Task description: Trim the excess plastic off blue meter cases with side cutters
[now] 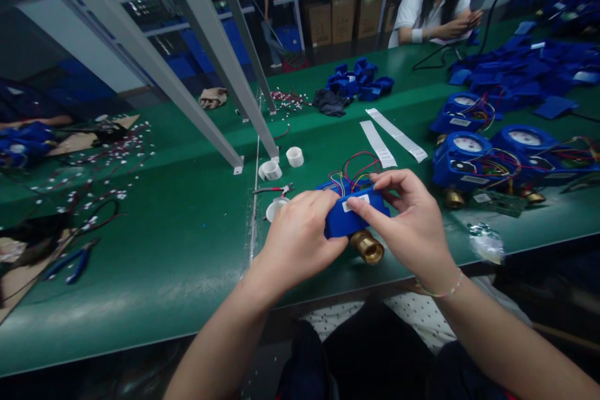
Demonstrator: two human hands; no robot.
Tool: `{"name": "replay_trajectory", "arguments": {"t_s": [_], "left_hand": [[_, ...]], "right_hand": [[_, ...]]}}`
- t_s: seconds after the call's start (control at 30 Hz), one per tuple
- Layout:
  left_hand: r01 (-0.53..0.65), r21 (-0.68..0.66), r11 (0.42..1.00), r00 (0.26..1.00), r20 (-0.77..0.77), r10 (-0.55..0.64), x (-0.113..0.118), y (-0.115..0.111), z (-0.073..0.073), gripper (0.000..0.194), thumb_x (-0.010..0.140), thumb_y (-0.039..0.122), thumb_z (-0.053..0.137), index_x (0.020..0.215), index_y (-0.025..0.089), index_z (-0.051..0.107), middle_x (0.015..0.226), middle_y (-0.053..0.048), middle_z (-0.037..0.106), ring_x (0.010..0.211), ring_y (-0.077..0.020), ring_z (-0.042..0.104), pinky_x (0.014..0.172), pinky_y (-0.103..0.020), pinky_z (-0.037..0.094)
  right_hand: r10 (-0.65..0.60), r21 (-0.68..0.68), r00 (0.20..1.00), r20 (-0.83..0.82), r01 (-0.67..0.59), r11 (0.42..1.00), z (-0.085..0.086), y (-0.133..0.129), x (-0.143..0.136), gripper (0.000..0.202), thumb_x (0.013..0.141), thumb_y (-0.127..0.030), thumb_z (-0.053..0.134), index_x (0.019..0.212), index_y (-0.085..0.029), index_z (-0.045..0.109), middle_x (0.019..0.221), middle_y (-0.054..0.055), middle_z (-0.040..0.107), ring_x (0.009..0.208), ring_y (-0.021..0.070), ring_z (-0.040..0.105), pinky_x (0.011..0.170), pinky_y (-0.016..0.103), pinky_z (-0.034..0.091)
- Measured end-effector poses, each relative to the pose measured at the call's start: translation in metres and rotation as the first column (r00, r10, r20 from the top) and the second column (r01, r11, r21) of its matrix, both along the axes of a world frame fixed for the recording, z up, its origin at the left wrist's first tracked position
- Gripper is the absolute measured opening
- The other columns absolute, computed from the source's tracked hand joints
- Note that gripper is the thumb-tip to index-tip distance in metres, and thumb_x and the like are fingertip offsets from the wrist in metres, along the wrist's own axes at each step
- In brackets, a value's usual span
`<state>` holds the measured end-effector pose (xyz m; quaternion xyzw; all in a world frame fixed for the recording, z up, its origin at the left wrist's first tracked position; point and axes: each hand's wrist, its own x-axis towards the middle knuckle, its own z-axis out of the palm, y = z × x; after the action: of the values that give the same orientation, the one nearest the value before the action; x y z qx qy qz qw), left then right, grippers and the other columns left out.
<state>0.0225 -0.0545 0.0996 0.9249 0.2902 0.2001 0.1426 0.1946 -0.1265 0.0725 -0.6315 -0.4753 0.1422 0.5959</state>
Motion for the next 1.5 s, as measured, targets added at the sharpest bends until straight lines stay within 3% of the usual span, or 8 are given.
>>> {"name": "replay_trajectory", "arguments": {"t_s": [0.23,0.47,0.6,0.73,0.97,1.27,1.4,1.5], "left_hand": [[0.116,0.079,0.990,0.988,0.092,-0.123,-0.010,-0.020,-0.022,0.036,0.081,0.020,0.067,0.117,0.017,0.060,0.118,-0.003,0.066,0.113,-0.0194,0.060,0.102,-0.035,0.049],[0.240,0.323,0.915,0.951,0.112,-0.289,-0.030,-0.051,-0.071,0.039,0.084,0.005,0.063,0.123,0.005,0.061,0.126,-0.013,0.065,0.124,-0.0252,0.056,0.105,-0.038,0.051],[0.225,0.337,0.914,0.951,0.127,-0.281,-0.035,-0.032,-0.094,0.045,0.083,-0.001,0.059,0.128,0.007,0.059,0.130,-0.014,0.063,0.130,-0.0265,0.053,0.104,-0.040,0.052],[0.241,0.262,0.934,0.943,0.162,-0.289,-0.029,0.010,-0.110,0.055,0.082,0.001,0.063,0.135,0.015,0.053,0.138,-0.011,0.058,0.138,-0.0266,0.046,0.113,-0.049,0.044],[0.140,0.246,0.959,0.984,0.069,-0.162,-0.012,0.040,-0.102,0.055,0.083,0.005,0.062,0.135,0.020,0.052,0.141,-0.007,0.056,0.144,-0.0245,0.039,0.119,-0.050,0.034],[-0.215,0.327,0.920,0.947,0.300,0.115,-0.020,-0.029,-0.081,0.058,0.080,0.006,0.072,0.134,0.018,0.053,0.133,-0.013,0.059,0.130,-0.0264,0.052,0.110,-0.047,0.043],[-0.180,-0.132,0.975,0.913,0.346,0.216,-0.003,-0.074,-0.087,0.035,0.088,0.011,0.066,0.120,0.020,0.059,0.110,-0.004,0.066,0.100,-0.0139,0.063,0.090,-0.029,0.052],[-0.052,-0.592,0.804,0.916,0.292,0.274,0.015,-0.089,-0.090,0.026,0.094,0.026,0.063,0.120,0.023,0.060,0.114,-0.001,0.067,0.097,-0.0113,0.064,0.081,-0.024,0.054]], "right_hand": [[0.245,0.107,0.943,-0.224,-0.226,0.968,-0.025,-0.038,0.012,0.021,0.088,-0.018,0.072,0.102,-0.020,0.057,0.113,0.004,0.060,0.128,0.0158,0.056,0.110,0.026,0.047],[0.071,0.105,0.963,0.258,-0.101,0.989,-0.073,-0.104,0.049,0.043,0.069,-0.014,0.087,0.099,-0.018,0.056,0.094,0.006,0.056,0.089,0.0170,0.059,0.077,0.033,0.052],[0.162,-0.157,0.926,0.342,-0.113,0.981,-0.079,-0.104,0.072,0.080,0.066,-0.039,0.090,0.131,-0.020,0.048,0.126,0.012,0.049,0.112,0.0235,0.053,0.092,0.041,0.052],[0.507,-0.430,0.860,0.050,-0.440,0.789,-0.077,-0.072,0.082,0.108,0.072,-0.053,0.084,0.153,-0.032,0.016,0.157,0.008,0.030,0.144,0.0237,0.035,0.123,0.047,0.033],[0.628,-0.394,0.778,0.025,-0.569,0.721,-0.086,-0.010,0.088,0.104,0.075,-0.053,0.080,0.153,-0.027,0.016,0.154,0.011,0.038,0.145,0.0216,0.036,0.123,0.041,0.030],[0.434,-0.442,0.865,0.251,-0.296,0.847,-0.055,-0.030,0.091,0.092,0.073,-0.056,0.080,0.146,-0.025,0.033,0.126,0.008,0.055,0.114,0.0235,0.058,0.098,0.042,0.051],[0.334,-0.353,0.859,0.389,-0.196,0.915,-0.032,-0.046,0.077,0.076,0.079,-0.027,0.075,0.145,-0.026,0.038,0.128,0.005,0.056,0.112,0.0198,0.059,0.095,0.036,0.052],[0.335,-0.327,0.846,0.416,-0.204,0.923,-0.025,-0.046,0.066,0.073,0.081,-0.025,0.072,0.145,-0.026,0.038,0.129,0.004,0.057,0.108,0.0175,0.060,0.091,0.033,0.053]]}}
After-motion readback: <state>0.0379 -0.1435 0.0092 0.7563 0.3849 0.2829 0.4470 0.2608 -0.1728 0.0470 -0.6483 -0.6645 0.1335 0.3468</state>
